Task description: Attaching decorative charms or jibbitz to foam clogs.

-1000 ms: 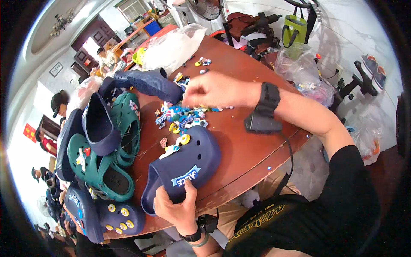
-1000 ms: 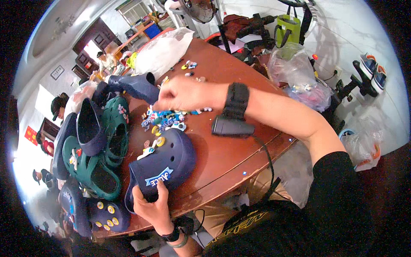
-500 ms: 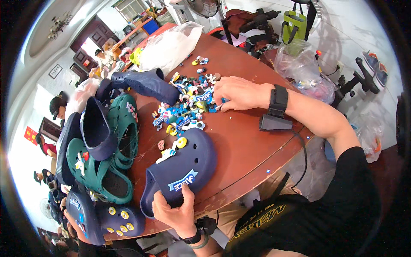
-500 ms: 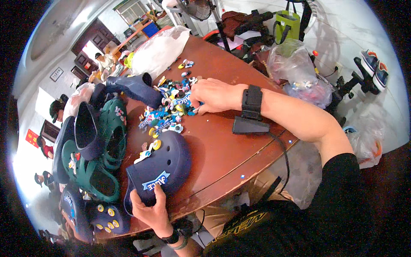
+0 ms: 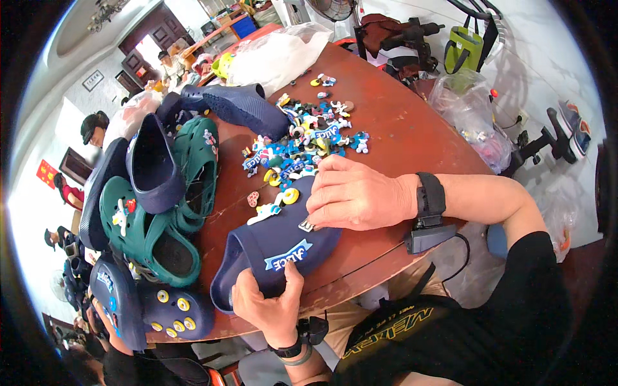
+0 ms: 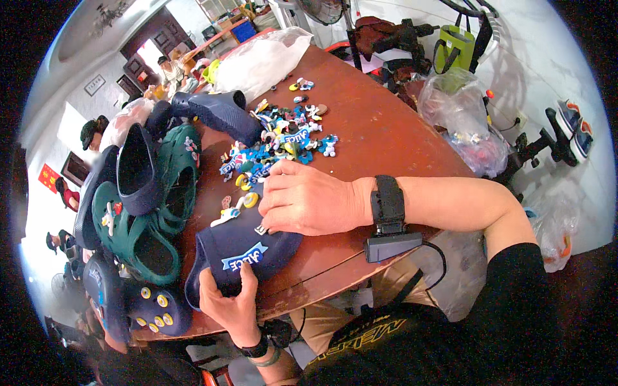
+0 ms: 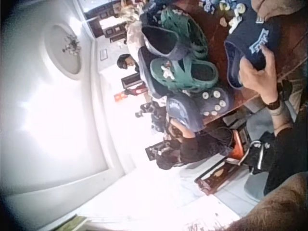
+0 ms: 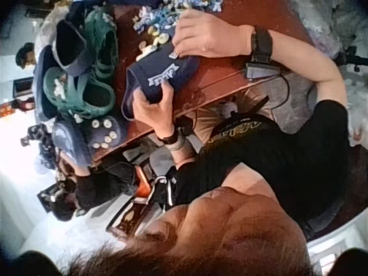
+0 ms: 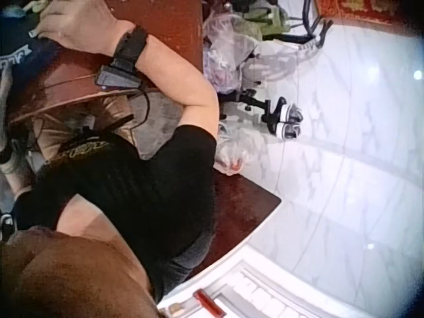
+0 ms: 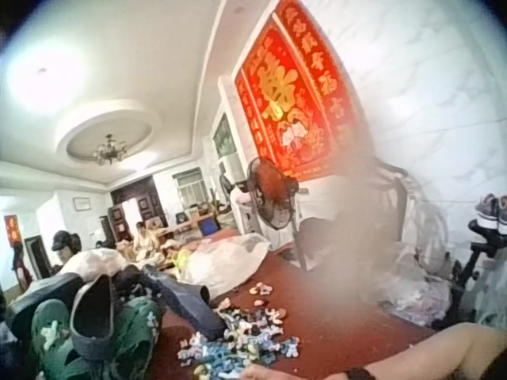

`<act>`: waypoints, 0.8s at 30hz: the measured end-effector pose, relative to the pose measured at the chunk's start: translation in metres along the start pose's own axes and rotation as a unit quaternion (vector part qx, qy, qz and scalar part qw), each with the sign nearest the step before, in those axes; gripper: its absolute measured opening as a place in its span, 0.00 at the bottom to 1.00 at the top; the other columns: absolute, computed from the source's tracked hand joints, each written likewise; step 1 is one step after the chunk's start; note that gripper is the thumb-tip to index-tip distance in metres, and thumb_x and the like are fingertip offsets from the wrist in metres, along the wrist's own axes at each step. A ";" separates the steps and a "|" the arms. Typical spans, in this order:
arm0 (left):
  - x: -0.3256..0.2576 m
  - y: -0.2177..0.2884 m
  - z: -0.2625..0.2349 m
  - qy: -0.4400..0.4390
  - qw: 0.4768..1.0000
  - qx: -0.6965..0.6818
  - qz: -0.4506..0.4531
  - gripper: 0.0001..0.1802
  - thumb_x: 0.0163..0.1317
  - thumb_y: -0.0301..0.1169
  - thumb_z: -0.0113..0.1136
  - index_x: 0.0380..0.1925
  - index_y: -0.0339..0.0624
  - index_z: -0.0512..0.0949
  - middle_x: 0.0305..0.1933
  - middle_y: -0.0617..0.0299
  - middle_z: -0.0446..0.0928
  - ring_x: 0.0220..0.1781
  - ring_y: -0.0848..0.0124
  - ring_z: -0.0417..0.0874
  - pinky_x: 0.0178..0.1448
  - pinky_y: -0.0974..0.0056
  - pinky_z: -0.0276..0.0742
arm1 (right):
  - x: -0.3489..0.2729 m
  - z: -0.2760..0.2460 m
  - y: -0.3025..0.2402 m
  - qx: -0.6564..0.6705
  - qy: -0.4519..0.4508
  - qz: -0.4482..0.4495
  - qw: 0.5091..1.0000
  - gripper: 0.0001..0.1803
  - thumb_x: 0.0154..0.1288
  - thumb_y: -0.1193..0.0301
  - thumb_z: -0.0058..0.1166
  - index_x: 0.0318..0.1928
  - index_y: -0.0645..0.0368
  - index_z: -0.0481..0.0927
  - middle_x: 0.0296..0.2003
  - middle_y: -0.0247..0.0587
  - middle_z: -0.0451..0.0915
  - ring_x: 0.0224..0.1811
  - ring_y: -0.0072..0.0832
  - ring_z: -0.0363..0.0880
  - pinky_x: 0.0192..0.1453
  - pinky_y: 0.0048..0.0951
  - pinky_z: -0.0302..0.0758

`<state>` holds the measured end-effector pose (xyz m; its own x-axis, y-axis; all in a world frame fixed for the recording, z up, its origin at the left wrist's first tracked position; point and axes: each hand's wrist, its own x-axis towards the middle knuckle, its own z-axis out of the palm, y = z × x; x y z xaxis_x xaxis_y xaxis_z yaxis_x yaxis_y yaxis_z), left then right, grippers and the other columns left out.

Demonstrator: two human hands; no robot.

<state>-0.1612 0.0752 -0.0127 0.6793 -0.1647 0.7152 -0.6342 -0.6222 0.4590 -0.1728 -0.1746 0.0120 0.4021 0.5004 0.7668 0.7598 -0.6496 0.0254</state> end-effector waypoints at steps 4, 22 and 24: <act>0.000 -0.001 -0.002 -0.005 1.000 0.006 0.021 0.20 0.40 0.36 0.76 0.26 0.39 0.73 0.23 0.57 0.73 0.24 0.53 0.73 0.31 0.55 0.64 | 0.001 -0.003 0.000 -0.030 -0.024 -0.049 0.998 0.05 0.55 0.71 0.60 0.34 0.54 0.82 0.38 0.30 0.80 0.44 0.28 0.77 0.60 0.39 0.67; -0.003 0.000 -0.003 -0.005 1.000 0.004 -0.014 0.23 0.40 0.35 0.77 0.29 0.35 0.73 0.24 0.54 0.72 0.24 0.53 0.72 0.30 0.54 0.64 | -0.006 -0.032 0.025 -0.120 -0.079 0.061 0.988 0.09 0.56 0.66 0.55 0.21 0.54 0.79 0.25 0.40 0.77 0.37 0.38 0.79 0.51 0.44 0.73; -0.004 -0.002 -0.002 -0.001 1.000 0.008 -0.009 0.23 0.40 0.35 0.77 0.30 0.35 0.73 0.24 0.53 0.73 0.24 0.54 0.72 0.30 0.54 0.64 | -0.020 -0.057 0.057 -0.085 -0.142 0.198 0.966 0.09 0.58 0.67 0.56 0.25 0.57 0.82 0.24 0.46 0.78 0.32 0.44 0.80 0.41 0.42 0.76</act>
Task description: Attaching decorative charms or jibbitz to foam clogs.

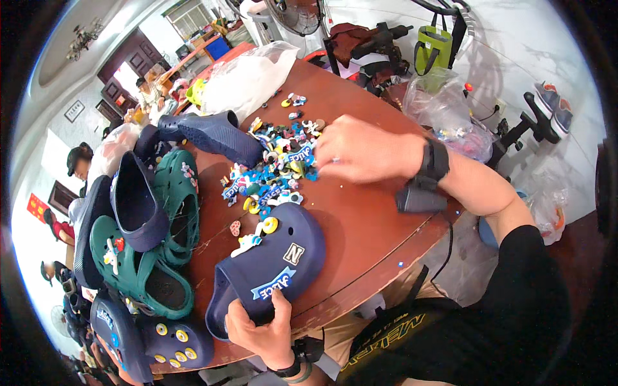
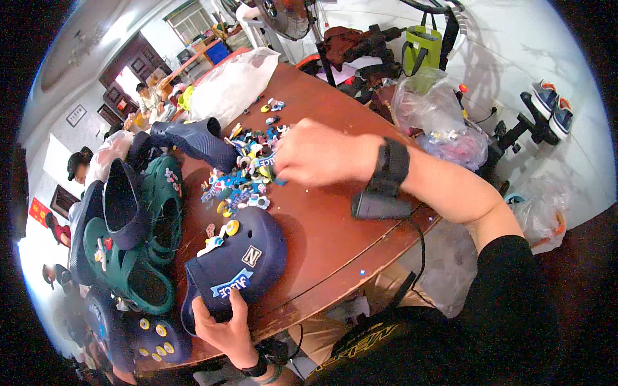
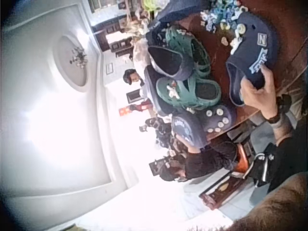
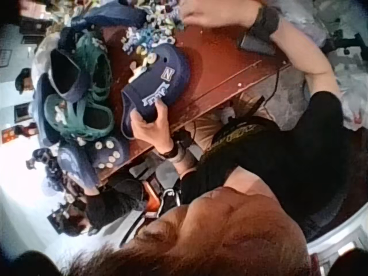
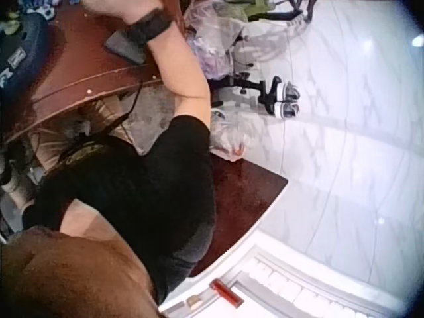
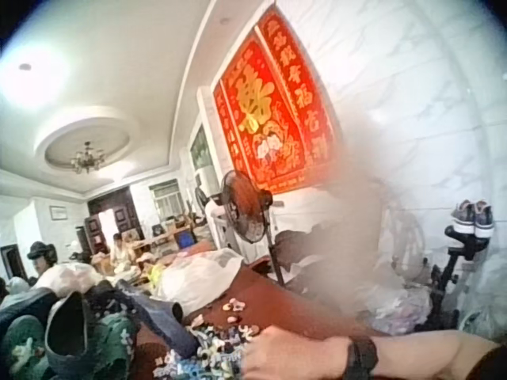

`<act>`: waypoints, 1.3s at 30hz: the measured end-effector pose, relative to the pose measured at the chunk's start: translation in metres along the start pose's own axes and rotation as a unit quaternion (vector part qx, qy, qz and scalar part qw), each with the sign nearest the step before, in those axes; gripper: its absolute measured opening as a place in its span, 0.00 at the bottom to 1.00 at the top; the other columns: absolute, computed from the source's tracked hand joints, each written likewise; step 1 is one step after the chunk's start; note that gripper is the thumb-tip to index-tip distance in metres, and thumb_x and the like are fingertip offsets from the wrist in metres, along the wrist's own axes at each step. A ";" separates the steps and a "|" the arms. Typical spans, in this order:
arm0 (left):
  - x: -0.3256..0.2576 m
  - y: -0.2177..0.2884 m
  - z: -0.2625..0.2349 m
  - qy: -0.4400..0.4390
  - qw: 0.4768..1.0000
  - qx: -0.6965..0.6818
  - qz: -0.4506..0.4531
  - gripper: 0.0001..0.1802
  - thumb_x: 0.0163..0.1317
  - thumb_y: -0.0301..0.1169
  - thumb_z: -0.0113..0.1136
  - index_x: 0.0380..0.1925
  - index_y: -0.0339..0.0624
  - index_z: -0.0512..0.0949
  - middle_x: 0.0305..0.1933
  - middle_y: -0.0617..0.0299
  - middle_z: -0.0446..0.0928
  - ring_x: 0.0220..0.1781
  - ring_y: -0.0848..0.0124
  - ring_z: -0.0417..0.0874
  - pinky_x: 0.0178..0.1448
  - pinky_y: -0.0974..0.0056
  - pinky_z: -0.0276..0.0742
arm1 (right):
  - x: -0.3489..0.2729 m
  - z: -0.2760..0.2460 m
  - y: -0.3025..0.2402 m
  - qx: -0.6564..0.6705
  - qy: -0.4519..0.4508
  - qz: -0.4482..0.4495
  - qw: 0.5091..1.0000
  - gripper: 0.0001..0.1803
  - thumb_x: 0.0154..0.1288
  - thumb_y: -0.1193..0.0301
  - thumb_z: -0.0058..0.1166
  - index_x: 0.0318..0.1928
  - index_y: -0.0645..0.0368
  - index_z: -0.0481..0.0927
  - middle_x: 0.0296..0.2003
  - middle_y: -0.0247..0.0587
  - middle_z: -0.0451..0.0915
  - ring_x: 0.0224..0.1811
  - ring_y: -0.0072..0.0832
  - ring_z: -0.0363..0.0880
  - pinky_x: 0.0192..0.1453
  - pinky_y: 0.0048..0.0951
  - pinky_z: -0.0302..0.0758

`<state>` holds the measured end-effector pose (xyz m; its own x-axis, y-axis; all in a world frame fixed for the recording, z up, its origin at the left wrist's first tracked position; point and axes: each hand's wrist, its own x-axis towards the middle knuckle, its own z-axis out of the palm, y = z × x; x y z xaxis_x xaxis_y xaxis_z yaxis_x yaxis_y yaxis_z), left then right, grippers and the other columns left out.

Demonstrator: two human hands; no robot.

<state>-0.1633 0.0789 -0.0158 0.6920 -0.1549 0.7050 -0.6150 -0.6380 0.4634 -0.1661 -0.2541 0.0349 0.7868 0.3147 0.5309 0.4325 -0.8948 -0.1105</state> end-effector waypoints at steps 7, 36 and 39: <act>0.000 -0.004 0.001 0.004 1.000 -0.005 0.028 0.23 0.40 0.35 0.76 0.30 0.35 0.73 0.24 0.54 0.73 0.24 0.54 0.71 0.30 0.55 0.65 | -0.023 0.000 0.038 0.095 -0.125 0.105 0.982 0.13 0.57 0.62 0.65 0.33 0.60 0.83 0.33 0.46 0.83 0.37 0.46 0.82 0.40 0.46 0.75; 0.015 0.007 -0.009 -0.009 0.996 -0.003 0.084 0.24 0.44 0.42 0.77 0.17 0.44 0.68 0.17 0.60 0.68 0.20 0.59 0.72 0.27 0.58 0.64 | 0.014 0.016 -0.062 0.100 0.018 -0.131 0.986 0.08 0.55 0.73 0.66 0.38 0.52 0.86 0.40 0.30 0.80 0.51 0.35 0.73 0.58 0.44 0.65; 0.015 0.008 -0.010 0.000 0.997 -0.013 0.082 0.23 0.44 0.42 0.77 0.18 0.44 0.69 0.17 0.61 0.67 0.20 0.61 0.71 0.26 0.59 0.63 | 0.009 0.016 -0.063 0.111 -0.010 -0.087 0.990 0.09 0.57 0.75 0.63 0.39 0.53 0.88 0.42 0.33 0.77 0.54 0.38 0.70 0.60 0.43 0.64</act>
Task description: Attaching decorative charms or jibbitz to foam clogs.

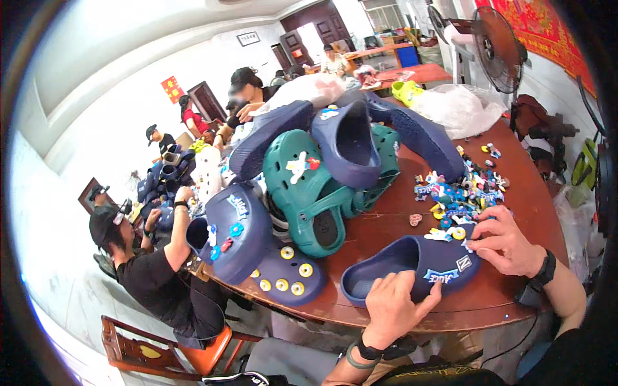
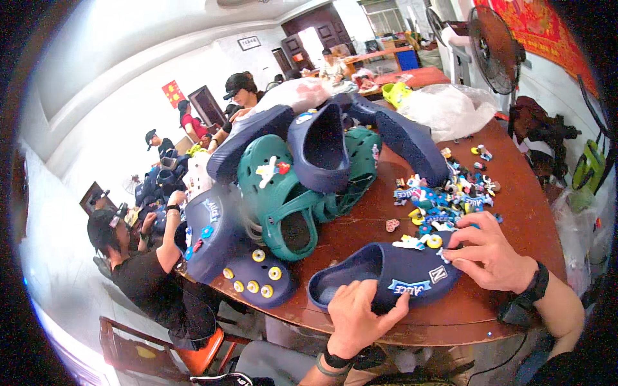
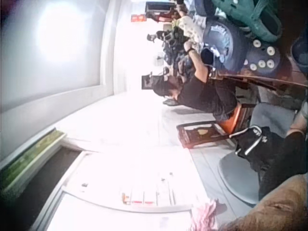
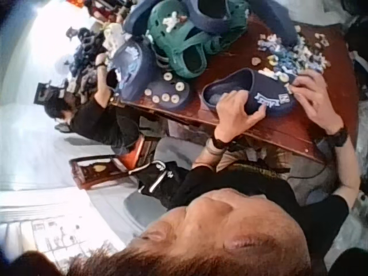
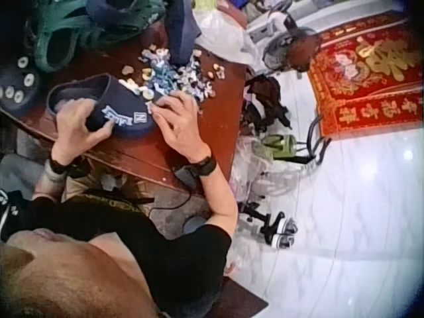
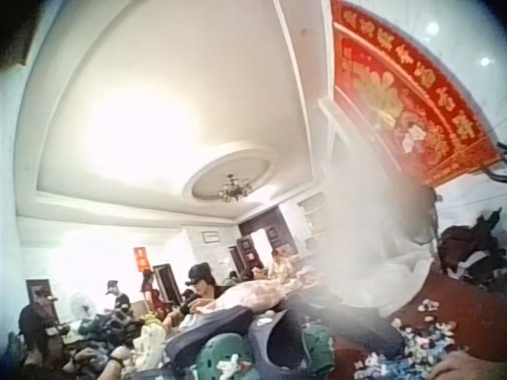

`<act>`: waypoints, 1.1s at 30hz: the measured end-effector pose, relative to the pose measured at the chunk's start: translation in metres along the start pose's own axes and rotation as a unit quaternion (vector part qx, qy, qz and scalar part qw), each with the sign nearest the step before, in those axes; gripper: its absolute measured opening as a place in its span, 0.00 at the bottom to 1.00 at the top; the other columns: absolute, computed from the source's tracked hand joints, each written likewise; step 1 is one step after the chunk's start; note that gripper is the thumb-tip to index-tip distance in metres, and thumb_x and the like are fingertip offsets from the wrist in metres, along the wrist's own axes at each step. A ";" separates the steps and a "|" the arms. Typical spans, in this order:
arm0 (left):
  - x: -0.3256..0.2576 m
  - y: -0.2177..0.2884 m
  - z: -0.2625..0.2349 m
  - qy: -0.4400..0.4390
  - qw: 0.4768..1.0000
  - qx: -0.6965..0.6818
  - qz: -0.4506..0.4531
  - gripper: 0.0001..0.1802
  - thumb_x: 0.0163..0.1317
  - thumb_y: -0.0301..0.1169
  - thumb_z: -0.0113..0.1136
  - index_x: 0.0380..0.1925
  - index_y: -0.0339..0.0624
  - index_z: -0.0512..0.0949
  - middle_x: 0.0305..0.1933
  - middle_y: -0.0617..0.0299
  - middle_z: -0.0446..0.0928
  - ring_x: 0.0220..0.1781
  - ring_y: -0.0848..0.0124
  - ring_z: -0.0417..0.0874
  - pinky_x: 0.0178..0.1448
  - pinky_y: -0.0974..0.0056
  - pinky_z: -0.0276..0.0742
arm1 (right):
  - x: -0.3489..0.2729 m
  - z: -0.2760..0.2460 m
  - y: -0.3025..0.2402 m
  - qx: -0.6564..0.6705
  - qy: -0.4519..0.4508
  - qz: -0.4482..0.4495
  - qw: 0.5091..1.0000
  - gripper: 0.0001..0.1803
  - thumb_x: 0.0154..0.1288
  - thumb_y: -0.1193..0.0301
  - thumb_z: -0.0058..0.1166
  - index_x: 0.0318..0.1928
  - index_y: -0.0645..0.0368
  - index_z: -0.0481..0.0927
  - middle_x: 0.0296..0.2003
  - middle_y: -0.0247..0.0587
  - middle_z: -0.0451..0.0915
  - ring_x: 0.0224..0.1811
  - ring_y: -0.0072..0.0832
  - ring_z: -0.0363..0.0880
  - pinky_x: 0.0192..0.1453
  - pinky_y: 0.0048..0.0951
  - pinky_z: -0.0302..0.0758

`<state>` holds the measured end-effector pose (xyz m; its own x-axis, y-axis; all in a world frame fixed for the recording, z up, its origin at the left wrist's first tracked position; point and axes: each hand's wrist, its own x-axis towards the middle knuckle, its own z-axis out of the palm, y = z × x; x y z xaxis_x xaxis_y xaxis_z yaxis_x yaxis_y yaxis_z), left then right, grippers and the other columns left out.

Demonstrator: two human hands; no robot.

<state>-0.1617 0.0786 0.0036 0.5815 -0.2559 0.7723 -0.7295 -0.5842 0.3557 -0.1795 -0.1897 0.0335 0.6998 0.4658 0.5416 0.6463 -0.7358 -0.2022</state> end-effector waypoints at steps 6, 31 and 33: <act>0.000 -0.001 0.000 0.005 1.000 -0.007 -0.002 0.23 0.45 0.43 0.77 0.19 0.44 0.70 0.18 0.61 0.68 0.20 0.62 0.71 0.26 0.60 0.63 | -0.004 0.009 0.001 0.106 0.010 0.076 0.991 0.09 0.59 0.76 0.61 0.39 0.53 0.89 0.41 0.38 0.70 0.55 0.41 0.68 0.64 0.41 0.63; -0.004 0.003 0.000 -0.018 0.999 0.029 -0.027 0.19 0.45 0.40 0.77 0.23 0.42 0.76 0.22 0.57 0.76 0.24 0.57 0.76 0.31 0.57 0.69 | -0.023 0.033 0.001 0.272 0.051 0.250 0.928 0.27 0.69 0.64 0.58 0.63 0.66 0.69 0.54 0.46 0.69 0.53 0.33 0.73 0.59 0.33 0.72; -0.003 0.005 -0.002 -0.024 0.999 0.036 -0.025 0.19 0.45 0.40 0.77 0.23 0.42 0.76 0.22 0.57 0.76 0.24 0.56 0.76 0.31 0.57 0.69 | -0.024 0.032 0.001 0.259 0.043 0.252 0.932 0.28 0.70 0.63 0.58 0.63 0.67 0.68 0.56 0.48 0.69 0.54 0.34 0.73 0.61 0.34 0.72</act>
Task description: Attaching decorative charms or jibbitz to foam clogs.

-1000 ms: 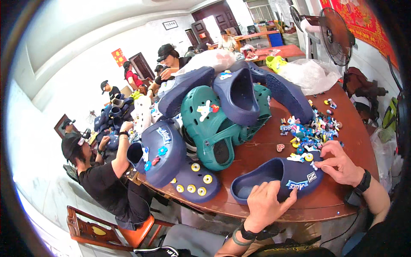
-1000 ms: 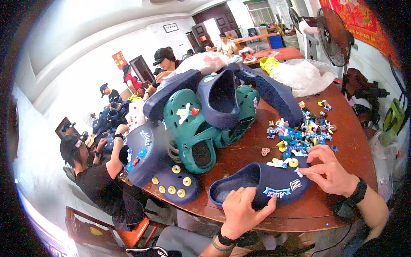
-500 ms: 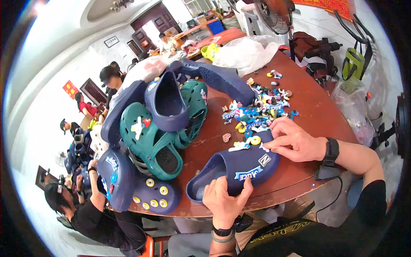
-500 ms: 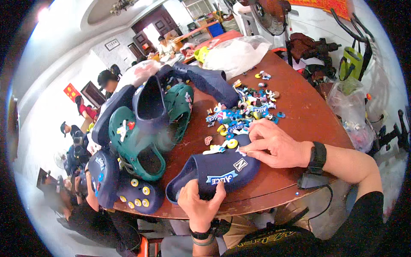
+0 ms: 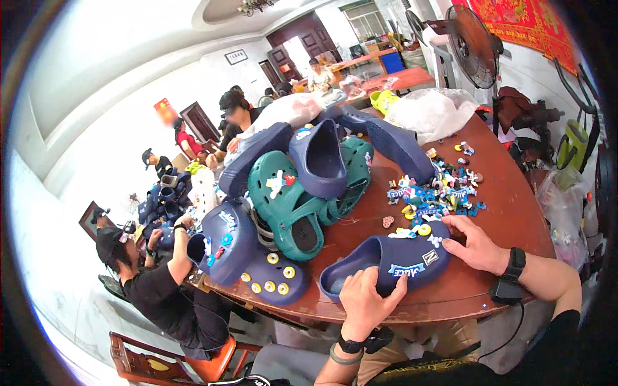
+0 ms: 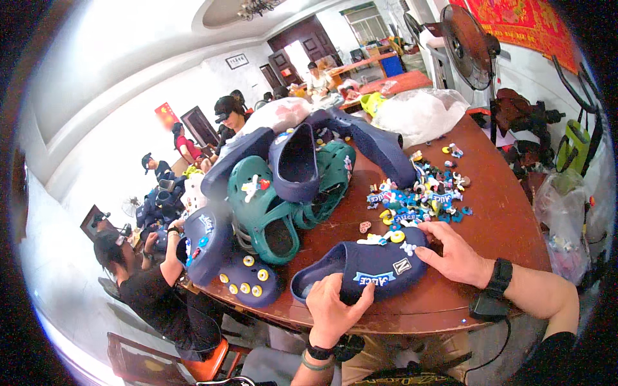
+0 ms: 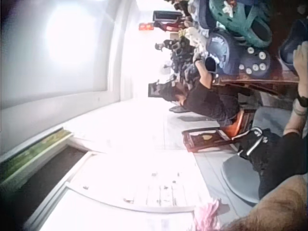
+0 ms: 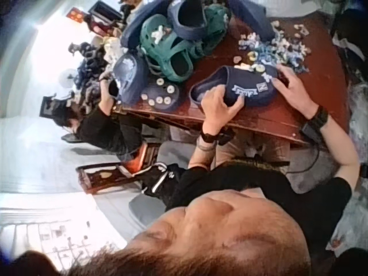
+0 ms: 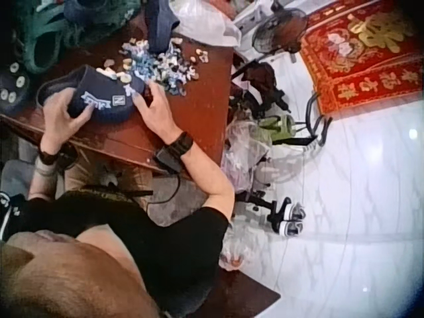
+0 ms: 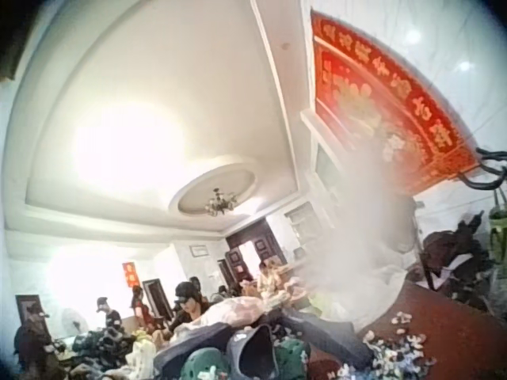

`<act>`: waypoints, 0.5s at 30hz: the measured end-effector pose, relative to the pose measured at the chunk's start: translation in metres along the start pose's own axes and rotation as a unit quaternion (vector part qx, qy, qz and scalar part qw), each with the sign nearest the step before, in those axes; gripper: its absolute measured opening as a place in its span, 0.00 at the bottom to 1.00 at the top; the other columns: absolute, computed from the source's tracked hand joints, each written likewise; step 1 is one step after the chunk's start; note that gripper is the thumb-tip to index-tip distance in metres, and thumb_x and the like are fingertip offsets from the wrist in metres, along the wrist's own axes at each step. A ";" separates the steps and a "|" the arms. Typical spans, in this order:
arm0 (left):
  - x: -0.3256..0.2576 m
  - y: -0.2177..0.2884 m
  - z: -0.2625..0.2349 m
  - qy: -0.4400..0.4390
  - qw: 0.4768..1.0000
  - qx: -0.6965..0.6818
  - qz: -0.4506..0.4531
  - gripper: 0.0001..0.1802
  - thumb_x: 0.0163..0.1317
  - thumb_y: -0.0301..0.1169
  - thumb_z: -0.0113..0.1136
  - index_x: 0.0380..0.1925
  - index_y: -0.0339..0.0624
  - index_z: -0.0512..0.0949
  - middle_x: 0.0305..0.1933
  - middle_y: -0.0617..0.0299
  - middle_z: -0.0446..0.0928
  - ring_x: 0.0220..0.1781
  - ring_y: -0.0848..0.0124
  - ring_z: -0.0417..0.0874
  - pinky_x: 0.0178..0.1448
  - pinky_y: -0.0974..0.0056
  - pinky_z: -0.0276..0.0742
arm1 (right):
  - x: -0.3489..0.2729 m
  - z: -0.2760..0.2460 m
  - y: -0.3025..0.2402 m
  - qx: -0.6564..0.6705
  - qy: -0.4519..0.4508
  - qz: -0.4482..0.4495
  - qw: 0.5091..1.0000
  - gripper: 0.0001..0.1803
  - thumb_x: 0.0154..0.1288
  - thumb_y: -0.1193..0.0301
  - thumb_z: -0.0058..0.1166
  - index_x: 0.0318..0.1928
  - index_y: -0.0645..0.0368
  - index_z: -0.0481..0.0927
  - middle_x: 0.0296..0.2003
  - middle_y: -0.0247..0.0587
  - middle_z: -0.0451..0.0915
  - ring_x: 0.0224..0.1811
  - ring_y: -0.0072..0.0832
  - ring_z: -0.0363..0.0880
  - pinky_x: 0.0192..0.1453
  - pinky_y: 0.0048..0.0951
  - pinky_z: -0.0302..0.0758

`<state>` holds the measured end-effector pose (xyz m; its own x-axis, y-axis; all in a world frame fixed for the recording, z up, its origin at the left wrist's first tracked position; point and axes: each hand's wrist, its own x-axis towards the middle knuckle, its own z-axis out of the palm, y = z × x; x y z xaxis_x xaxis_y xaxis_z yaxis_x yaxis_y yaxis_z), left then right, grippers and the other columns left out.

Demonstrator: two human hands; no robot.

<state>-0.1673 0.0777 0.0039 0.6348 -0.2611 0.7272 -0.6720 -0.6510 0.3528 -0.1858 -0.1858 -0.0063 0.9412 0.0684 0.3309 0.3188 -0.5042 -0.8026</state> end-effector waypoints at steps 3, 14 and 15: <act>-0.003 -0.001 -0.002 -0.005 1.000 -0.006 0.001 0.19 0.47 0.40 0.76 0.26 0.41 0.77 0.24 0.55 0.77 0.26 0.55 0.77 0.32 0.56 0.69 | -0.001 -0.001 0.000 -0.003 -0.015 0.015 1.000 0.30 0.70 0.62 0.57 0.64 0.68 0.67 0.55 0.49 0.70 0.55 0.35 0.72 0.62 0.34 0.71; 0.011 0.044 -0.063 0.104 0.958 -0.258 0.065 0.10 0.54 0.16 0.60 0.36 0.38 0.83 0.37 0.59 0.79 0.42 0.61 0.79 0.50 0.59 0.70 | 0.001 0.001 0.006 -0.008 -0.001 -0.025 1.000 0.31 0.71 0.60 0.56 0.64 0.68 0.67 0.54 0.50 0.71 0.54 0.36 0.72 0.61 0.35 0.70; 0.013 0.053 -0.082 0.066 0.958 -0.242 0.143 0.11 0.49 0.20 0.62 0.34 0.41 0.84 0.36 0.61 0.80 0.42 0.62 0.79 0.49 0.59 0.69 | 0.001 0.001 0.007 -0.011 0.000 -0.025 1.000 0.31 0.71 0.60 0.57 0.64 0.68 0.67 0.54 0.50 0.71 0.54 0.36 0.72 0.61 0.35 0.70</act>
<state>-0.2258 0.0986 0.0804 0.3667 -0.2661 0.8915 -0.9292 -0.1522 0.3368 -0.1825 -0.1884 -0.0123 0.9244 0.0936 0.3698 0.3623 -0.5185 -0.7745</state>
